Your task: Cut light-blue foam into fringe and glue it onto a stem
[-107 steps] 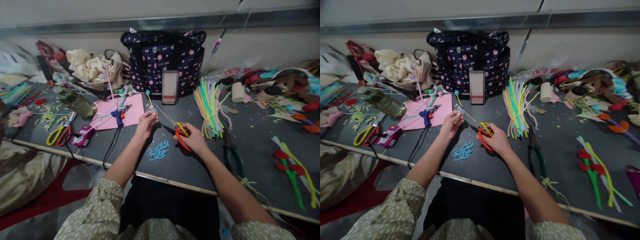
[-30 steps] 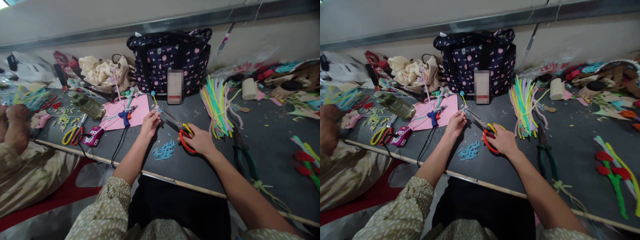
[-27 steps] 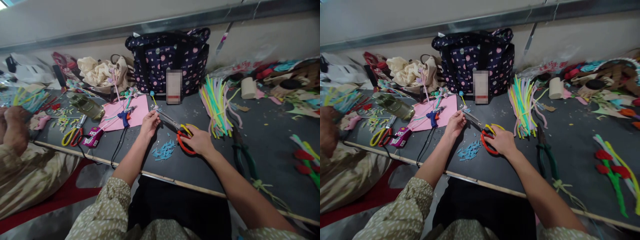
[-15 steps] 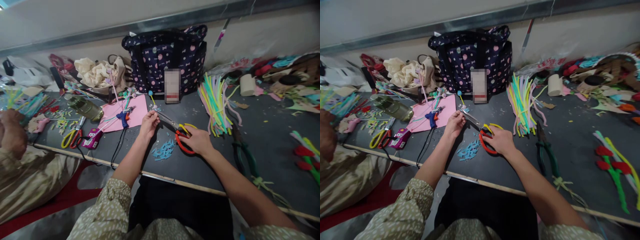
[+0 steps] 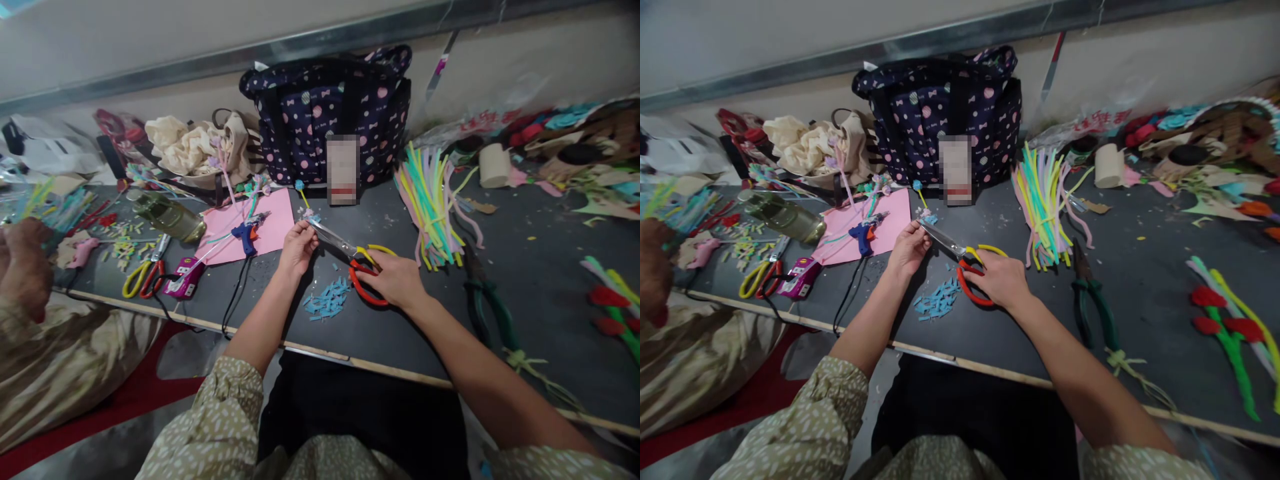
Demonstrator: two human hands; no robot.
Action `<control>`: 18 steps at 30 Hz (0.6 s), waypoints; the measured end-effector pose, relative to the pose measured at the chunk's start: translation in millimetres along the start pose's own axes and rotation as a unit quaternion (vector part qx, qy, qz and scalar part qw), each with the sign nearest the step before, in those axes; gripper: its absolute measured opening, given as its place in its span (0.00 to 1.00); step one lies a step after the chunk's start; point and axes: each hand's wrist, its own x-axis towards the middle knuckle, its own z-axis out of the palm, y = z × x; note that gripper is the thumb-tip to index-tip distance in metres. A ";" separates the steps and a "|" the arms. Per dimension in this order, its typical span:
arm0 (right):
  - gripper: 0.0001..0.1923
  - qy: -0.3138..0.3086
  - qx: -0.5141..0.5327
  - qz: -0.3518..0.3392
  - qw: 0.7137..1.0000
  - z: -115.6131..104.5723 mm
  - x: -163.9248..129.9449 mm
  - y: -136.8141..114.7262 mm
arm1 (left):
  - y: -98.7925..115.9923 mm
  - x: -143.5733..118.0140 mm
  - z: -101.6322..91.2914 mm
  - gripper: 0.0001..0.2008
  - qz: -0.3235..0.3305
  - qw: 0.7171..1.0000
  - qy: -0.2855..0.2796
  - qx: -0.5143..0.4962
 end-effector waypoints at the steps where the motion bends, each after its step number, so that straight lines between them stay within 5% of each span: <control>1: 0.19 0.000 0.001 0.000 1.000 0.1 0.1 -0.2 | -0.1 -0.2 0.3 0.18 0.000 1.000 -0.002 -0.003; 18: 0.19 0.001 0.004 -0.015 1.000 2.4 -1.0 0.5 | 0.3 -4.0 5.5 0.15 -0.031 0.999 -0.020 -0.023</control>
